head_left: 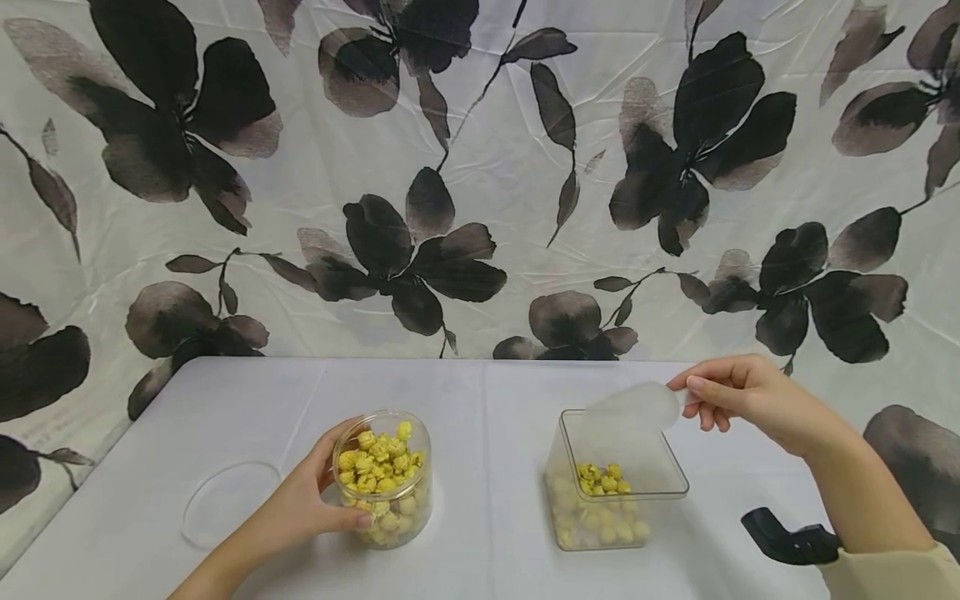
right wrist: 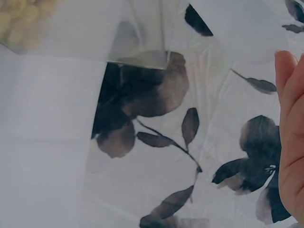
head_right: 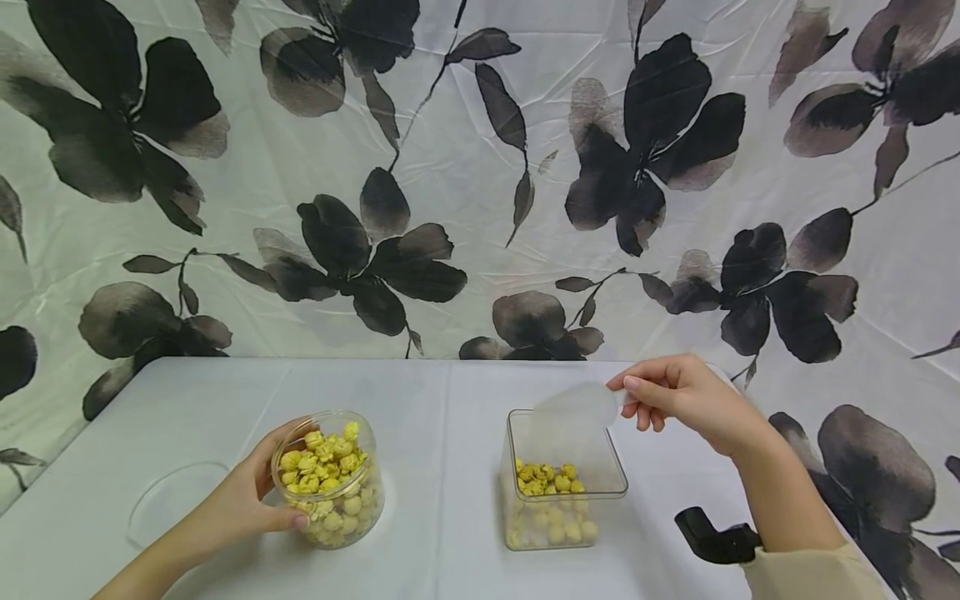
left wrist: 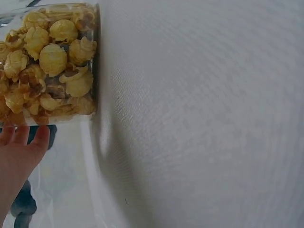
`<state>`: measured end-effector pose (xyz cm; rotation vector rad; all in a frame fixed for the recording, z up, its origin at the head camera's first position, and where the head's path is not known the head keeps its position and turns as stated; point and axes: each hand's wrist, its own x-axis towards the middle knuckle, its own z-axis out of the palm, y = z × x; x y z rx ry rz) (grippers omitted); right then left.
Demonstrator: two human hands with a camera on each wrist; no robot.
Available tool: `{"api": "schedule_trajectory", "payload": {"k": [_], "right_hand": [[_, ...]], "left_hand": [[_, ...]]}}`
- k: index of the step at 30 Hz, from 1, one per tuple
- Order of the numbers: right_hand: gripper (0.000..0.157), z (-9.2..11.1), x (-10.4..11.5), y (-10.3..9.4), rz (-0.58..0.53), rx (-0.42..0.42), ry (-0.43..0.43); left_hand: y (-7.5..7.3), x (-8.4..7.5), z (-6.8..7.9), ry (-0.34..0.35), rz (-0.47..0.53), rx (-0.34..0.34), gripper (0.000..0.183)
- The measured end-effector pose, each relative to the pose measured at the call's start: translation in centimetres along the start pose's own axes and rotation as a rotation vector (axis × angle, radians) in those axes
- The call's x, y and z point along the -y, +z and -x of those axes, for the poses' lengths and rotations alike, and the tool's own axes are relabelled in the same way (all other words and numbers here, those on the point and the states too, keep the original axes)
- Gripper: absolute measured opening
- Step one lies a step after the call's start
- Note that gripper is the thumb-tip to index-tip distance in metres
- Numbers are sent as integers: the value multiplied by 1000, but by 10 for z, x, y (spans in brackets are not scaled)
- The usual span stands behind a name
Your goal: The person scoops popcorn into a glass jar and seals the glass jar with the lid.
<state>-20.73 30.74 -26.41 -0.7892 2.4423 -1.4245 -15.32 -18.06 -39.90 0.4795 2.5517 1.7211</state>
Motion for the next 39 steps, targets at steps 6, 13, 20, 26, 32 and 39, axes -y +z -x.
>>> {"api": "schedule_trajectory", "payload": {"k": [6, 13, 20, 26, 32, 39], "right_hand": [[30, -3, -8, 8, -20, 54, 67], [36, -9, -13, 20, -52, 112, 130], [35, -13, -14, 28, -57, 143, 141], [35, -17, -13, 34, -50, 165, 167], [33, -23, -12, 41, -35, 185, 173], [32, -25, -10, 40, 21, 198, 191]], "left_hand": [[0, -1, 0, 9, -4, 0, 99], [1, 1, 1, 4, -13, 2, 99], [1, 1, 1, 3, -3, 0, 99], [1, 2, 0, 1, 2, -3, 99], [0, 3, 0, 3, 6, 2, 99], [0, 4, 0, 14, 5, 2, 99]]}}
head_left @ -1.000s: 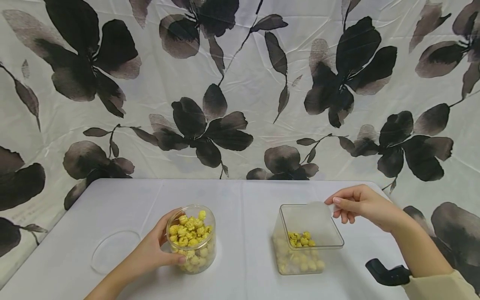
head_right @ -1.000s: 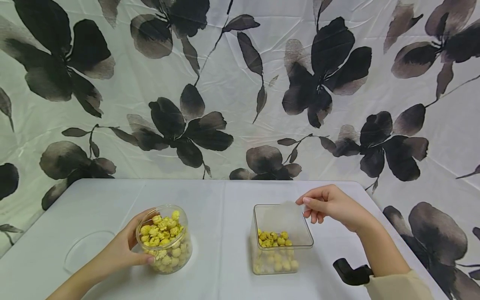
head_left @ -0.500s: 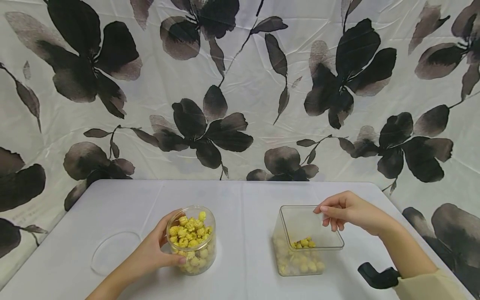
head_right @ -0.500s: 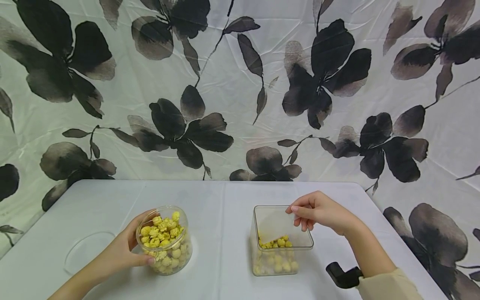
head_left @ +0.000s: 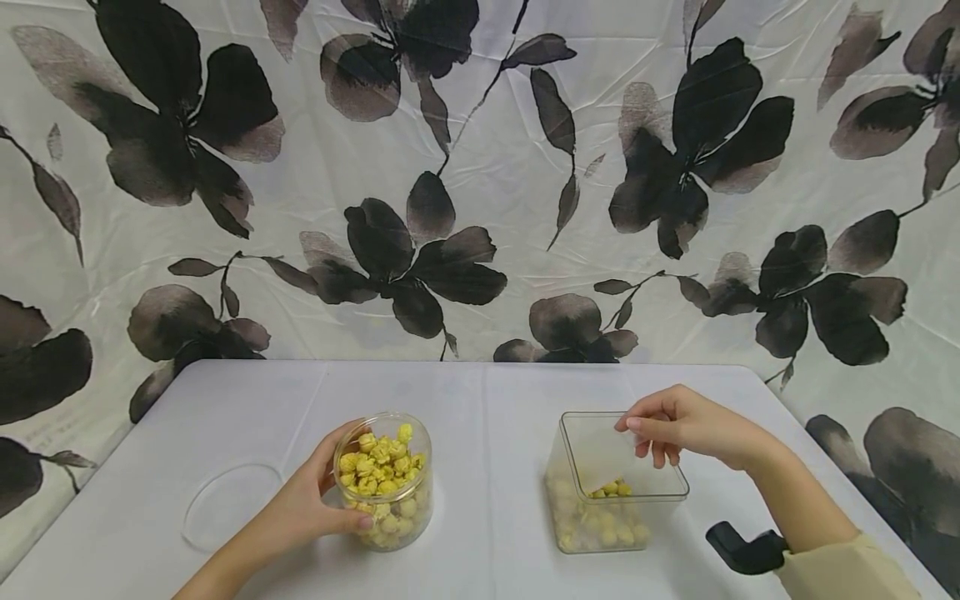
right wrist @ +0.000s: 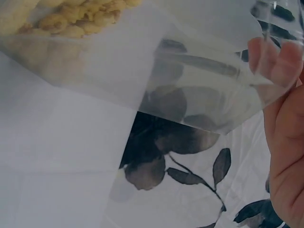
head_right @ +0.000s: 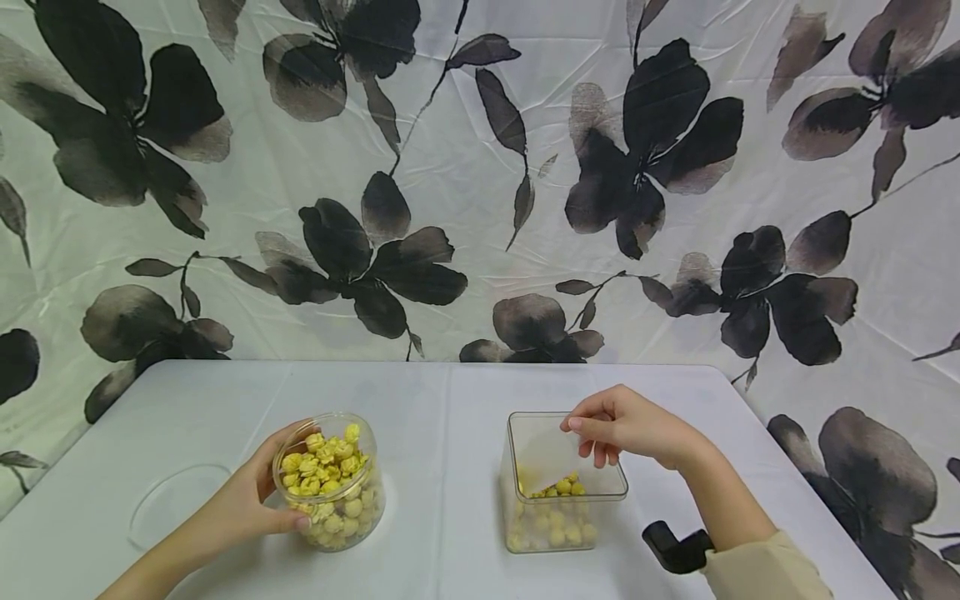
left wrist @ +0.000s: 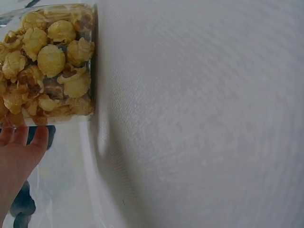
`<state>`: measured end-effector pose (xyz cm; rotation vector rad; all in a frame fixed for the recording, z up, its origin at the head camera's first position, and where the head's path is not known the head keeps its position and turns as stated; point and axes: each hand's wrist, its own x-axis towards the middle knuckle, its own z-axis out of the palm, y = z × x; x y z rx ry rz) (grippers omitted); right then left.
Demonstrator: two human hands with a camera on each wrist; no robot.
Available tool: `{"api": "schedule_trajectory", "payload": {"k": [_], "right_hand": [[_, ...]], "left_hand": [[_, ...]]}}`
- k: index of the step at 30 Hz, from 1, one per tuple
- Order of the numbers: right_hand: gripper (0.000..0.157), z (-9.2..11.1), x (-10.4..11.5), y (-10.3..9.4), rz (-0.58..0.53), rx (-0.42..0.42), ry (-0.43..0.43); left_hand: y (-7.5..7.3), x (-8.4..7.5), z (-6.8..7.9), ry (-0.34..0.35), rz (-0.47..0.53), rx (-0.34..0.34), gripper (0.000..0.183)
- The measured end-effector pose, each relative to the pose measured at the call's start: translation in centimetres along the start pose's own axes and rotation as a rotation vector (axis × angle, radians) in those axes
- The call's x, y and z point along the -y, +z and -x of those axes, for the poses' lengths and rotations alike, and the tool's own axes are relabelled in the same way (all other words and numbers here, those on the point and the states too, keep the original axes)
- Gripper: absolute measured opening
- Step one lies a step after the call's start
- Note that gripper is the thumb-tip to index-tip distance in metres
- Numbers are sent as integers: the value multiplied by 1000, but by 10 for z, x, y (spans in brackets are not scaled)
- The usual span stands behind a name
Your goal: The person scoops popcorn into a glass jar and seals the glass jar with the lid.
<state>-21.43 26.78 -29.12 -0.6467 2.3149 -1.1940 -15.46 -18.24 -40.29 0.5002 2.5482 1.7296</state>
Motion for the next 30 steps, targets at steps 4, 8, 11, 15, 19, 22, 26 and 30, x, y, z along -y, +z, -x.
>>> {"api": "schedule_trajectory", "payload": {"k": [4, 8, 11, 15, 19, 22, 26, 30], "right_hand": [[34, 5, 1, -5, 27, -36, 49], [36, 9, 2, -10, 15, -86, 84], [37, 11, 1, -13, 11, -103, 93], [36, 13, 0, -15, 12, -114, 91], [35, 14, 0, -17, 10, -123, 80], [34, 15, 1, -19, 0, -123, 64], [36, 14, 3, -20, -24, -122, 52], [38, 12, 6, -20, -42, -128, 43]], "left_hand": [[0, -1, 0, 3, -2, -1, 99], [0, -2, 0, -4, 0, 3, 98], [0, -3, 0, -10, 1, 5, 98], [0, -2, 0, -6, 3, 1, 98], [0, -1, 1, -1, -5, -5, 98], [0, -1, 1, 1, -4, -5, 98], [0, 0, 0, 8, 2, -3, 98], [0, -1, 0, 8, 0, -1, 98]]}}
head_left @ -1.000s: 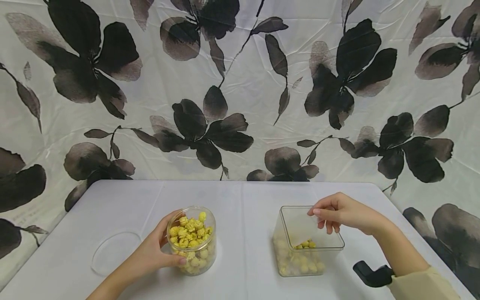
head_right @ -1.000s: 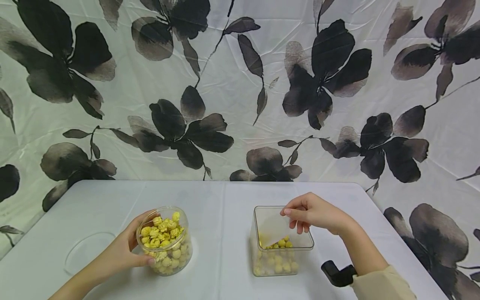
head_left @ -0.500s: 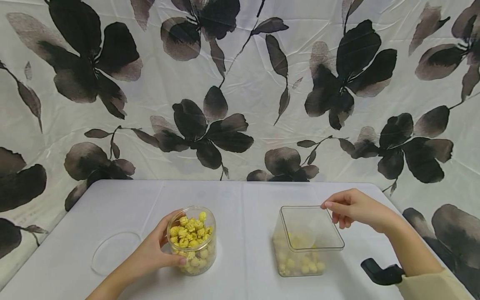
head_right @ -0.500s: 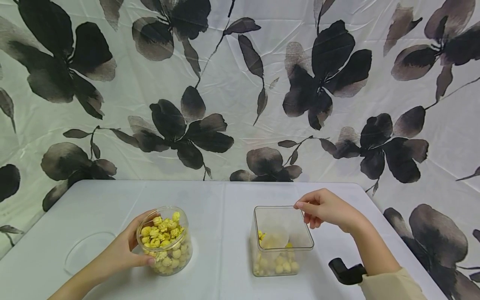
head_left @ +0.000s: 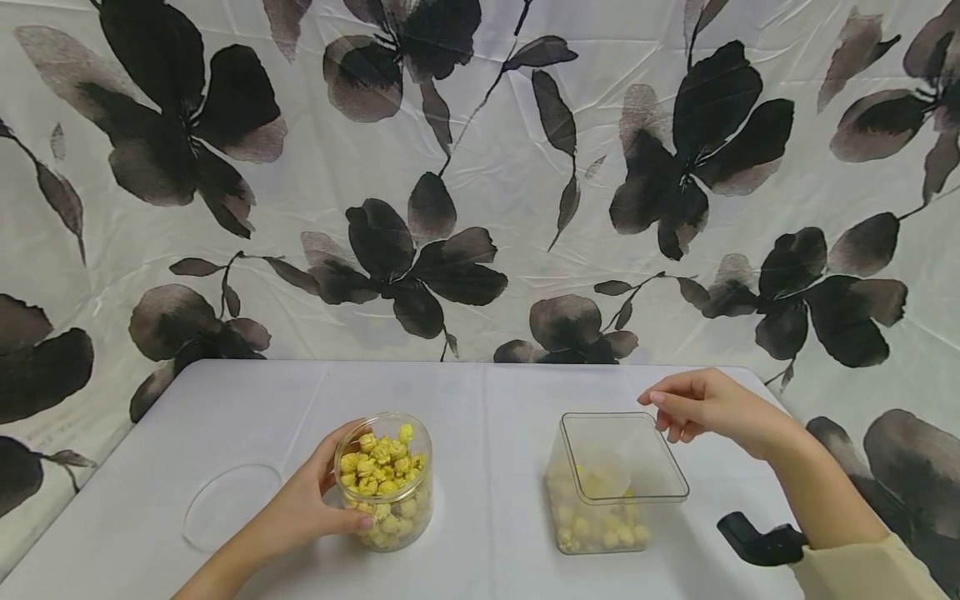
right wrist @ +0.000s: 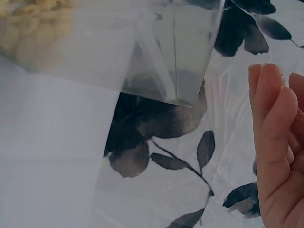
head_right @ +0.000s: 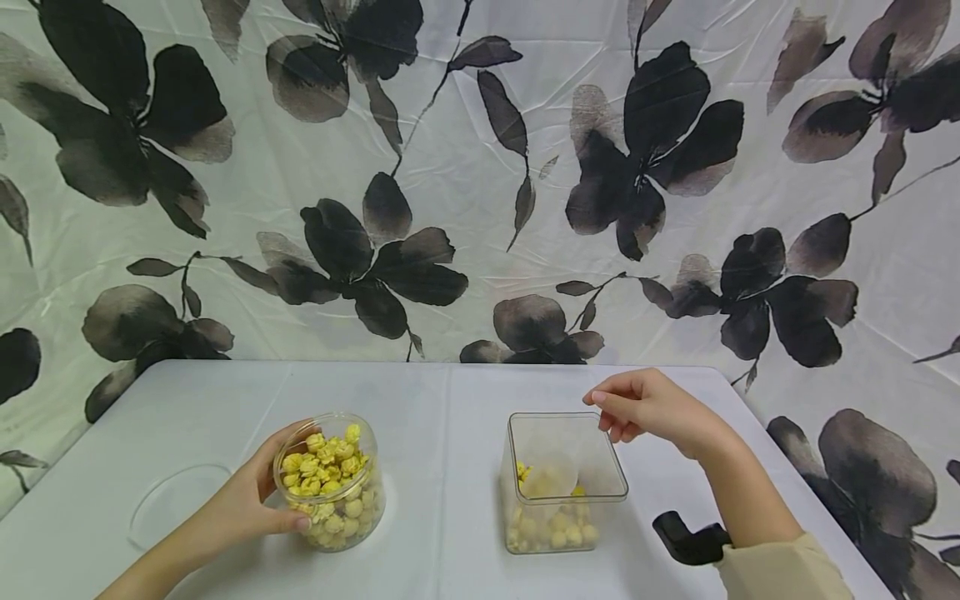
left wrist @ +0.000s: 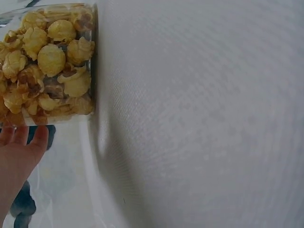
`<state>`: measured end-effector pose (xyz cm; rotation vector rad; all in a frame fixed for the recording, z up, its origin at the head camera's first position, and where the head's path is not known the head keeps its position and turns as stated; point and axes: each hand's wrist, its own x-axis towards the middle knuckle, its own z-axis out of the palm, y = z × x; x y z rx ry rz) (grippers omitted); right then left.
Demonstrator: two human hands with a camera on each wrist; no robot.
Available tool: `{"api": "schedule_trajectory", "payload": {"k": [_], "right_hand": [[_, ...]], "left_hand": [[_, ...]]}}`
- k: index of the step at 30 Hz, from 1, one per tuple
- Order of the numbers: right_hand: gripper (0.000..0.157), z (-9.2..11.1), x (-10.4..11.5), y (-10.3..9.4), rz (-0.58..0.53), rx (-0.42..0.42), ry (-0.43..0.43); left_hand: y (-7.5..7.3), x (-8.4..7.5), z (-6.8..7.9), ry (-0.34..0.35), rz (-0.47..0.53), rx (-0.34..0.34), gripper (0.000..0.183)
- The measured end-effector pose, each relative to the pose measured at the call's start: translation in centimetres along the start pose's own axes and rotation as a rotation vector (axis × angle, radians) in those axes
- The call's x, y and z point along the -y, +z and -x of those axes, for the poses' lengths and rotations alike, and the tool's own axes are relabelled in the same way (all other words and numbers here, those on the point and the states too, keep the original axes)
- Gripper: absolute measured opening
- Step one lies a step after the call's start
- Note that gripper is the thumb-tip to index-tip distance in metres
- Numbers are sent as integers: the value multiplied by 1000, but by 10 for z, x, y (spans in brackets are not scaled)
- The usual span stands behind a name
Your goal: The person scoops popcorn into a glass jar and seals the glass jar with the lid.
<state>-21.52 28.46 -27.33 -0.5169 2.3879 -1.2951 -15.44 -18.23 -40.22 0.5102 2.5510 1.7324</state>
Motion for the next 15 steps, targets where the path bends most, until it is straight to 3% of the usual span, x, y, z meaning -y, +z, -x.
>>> {"api": "schedule_trajectory", "payload": {"k": [15], "right_hand": [[45, -11, 14, 12, -96, -73, -47]], "left_hand": [[0, -6, 2, -22, -23, 24, 106]]}}
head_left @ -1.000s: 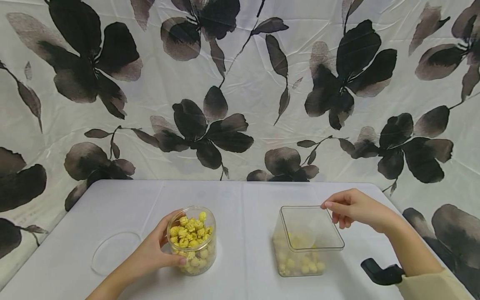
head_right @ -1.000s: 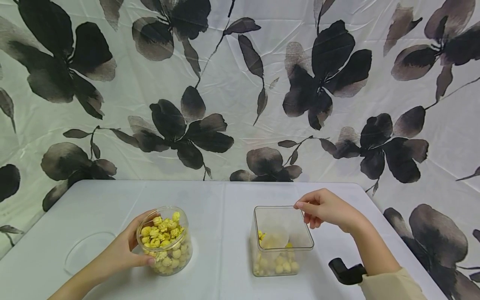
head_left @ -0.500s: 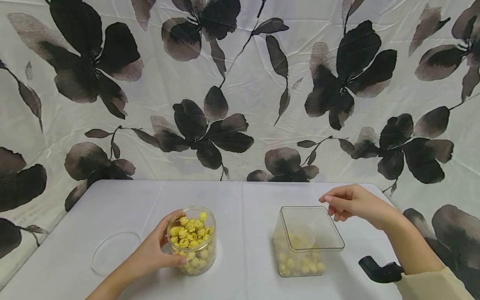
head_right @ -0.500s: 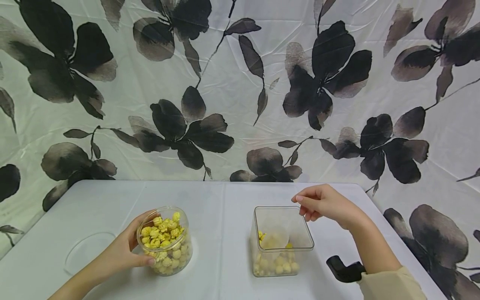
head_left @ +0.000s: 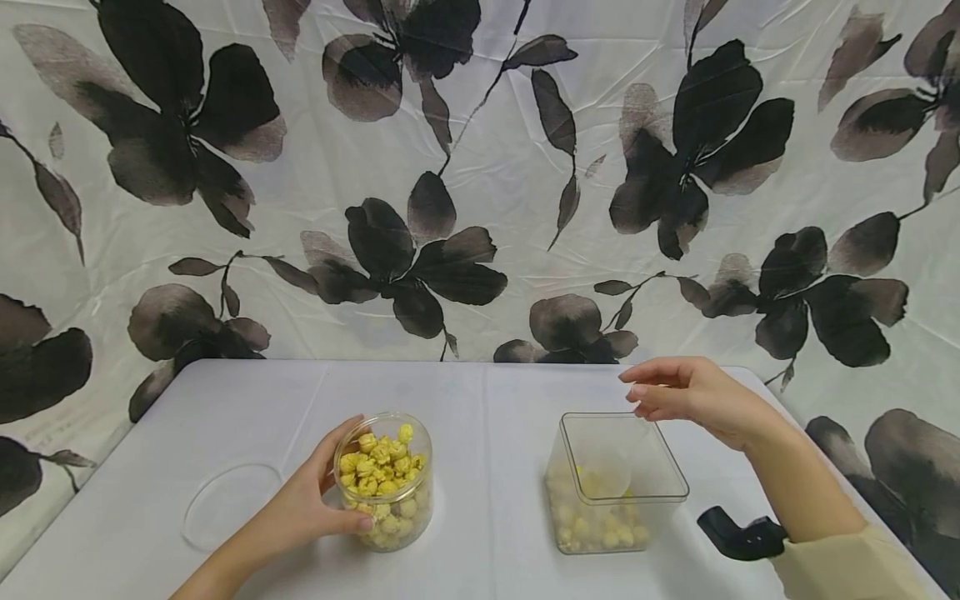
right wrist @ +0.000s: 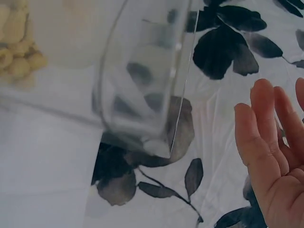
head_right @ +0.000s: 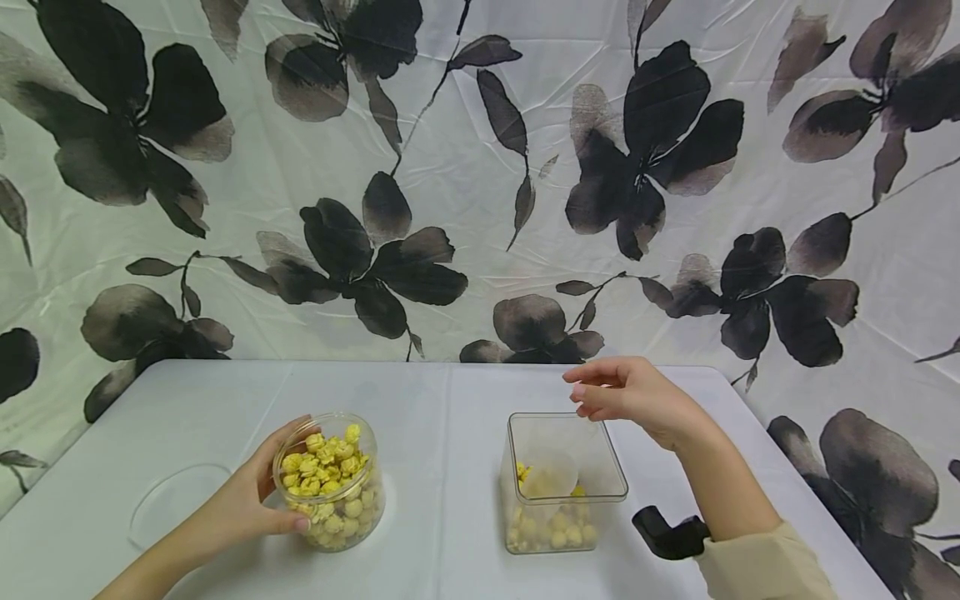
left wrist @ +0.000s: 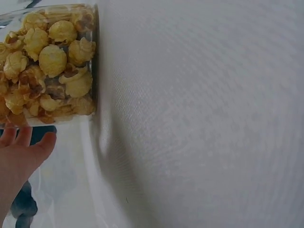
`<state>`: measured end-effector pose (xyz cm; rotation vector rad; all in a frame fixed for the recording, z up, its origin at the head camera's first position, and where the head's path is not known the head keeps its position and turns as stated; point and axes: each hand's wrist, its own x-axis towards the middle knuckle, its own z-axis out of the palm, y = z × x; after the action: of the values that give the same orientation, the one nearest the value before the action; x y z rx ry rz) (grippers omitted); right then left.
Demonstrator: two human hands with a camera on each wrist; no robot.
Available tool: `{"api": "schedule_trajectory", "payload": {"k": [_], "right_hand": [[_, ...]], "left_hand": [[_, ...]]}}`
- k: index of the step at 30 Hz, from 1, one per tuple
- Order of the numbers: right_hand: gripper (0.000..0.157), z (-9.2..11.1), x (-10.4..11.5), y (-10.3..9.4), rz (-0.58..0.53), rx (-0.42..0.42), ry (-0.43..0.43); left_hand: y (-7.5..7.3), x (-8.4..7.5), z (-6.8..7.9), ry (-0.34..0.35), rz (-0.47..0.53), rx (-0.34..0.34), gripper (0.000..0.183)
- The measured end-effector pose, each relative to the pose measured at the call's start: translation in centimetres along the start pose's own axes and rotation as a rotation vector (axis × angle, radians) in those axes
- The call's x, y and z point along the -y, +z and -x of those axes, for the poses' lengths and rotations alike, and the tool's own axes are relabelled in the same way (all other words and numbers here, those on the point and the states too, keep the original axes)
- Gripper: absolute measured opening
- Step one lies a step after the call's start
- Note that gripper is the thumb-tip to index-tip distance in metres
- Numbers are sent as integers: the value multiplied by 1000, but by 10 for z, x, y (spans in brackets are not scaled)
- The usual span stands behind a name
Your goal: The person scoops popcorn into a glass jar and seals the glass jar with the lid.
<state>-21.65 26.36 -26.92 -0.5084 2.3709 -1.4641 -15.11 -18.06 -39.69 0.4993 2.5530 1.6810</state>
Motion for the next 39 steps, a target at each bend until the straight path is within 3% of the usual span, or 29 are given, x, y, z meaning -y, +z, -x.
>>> {"api": "schedule_trajectory", "payload": {"k": [8, 22, 39], "right_hand": [[49, -10, 9, 14, -117, 24, -33], [45, -25, 26, 45, -185, 55, -98], [50, -48, 38, 97, -266, 108, -76]], "left_hand": [[-2, -1, 1, 22, -13, 5, 109], [-3, 2, 4, -1, -50, -24, 109], [-14, 6, 12, 40, -130, -55, 110]]}}
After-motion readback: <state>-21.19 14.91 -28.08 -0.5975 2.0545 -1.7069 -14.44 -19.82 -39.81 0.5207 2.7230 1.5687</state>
